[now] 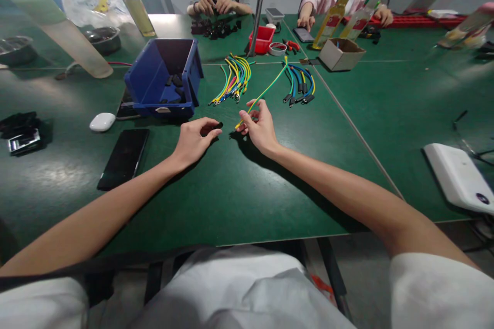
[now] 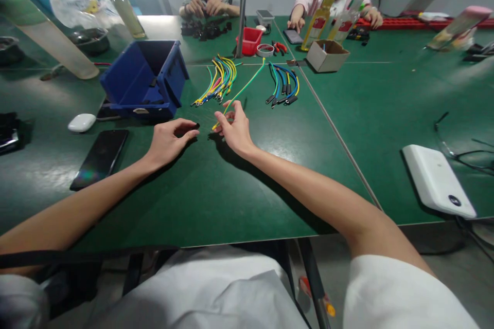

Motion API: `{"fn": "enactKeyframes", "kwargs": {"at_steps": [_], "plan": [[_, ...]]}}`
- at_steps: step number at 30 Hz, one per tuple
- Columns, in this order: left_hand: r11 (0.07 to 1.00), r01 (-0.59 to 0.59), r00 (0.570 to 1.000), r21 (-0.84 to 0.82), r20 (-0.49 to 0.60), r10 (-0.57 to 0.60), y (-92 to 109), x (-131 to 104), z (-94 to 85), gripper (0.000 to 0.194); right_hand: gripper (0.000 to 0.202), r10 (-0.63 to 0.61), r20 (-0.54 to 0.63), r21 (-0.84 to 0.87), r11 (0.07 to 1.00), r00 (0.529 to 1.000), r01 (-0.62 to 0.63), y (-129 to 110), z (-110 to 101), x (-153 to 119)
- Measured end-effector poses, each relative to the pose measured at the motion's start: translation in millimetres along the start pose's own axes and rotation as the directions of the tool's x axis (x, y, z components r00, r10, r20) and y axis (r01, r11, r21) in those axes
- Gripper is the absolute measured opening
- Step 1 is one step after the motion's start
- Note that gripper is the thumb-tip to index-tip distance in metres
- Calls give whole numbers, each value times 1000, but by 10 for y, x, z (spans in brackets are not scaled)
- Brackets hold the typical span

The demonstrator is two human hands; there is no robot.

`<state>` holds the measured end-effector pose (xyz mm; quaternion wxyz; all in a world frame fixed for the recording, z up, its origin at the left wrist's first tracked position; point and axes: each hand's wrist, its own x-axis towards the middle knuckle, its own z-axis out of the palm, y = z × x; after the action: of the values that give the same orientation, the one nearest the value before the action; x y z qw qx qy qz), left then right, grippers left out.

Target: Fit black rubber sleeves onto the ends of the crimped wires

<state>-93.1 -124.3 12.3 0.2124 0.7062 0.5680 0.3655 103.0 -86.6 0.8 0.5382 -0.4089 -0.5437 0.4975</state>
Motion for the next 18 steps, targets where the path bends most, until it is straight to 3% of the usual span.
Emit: {"fn": "enactKeyframes", "kwargs": {"at_steps": [7,18], "plan": [[983,-154,988,96,38,151,31,-4,-16,19,44,-11,-21,32,999,1000,12,-32,6,-17],[960,-258,966,107,57,253,-7,-12,5,14,46,-30,-52,47,998,998,33,19,55,-106]]}}
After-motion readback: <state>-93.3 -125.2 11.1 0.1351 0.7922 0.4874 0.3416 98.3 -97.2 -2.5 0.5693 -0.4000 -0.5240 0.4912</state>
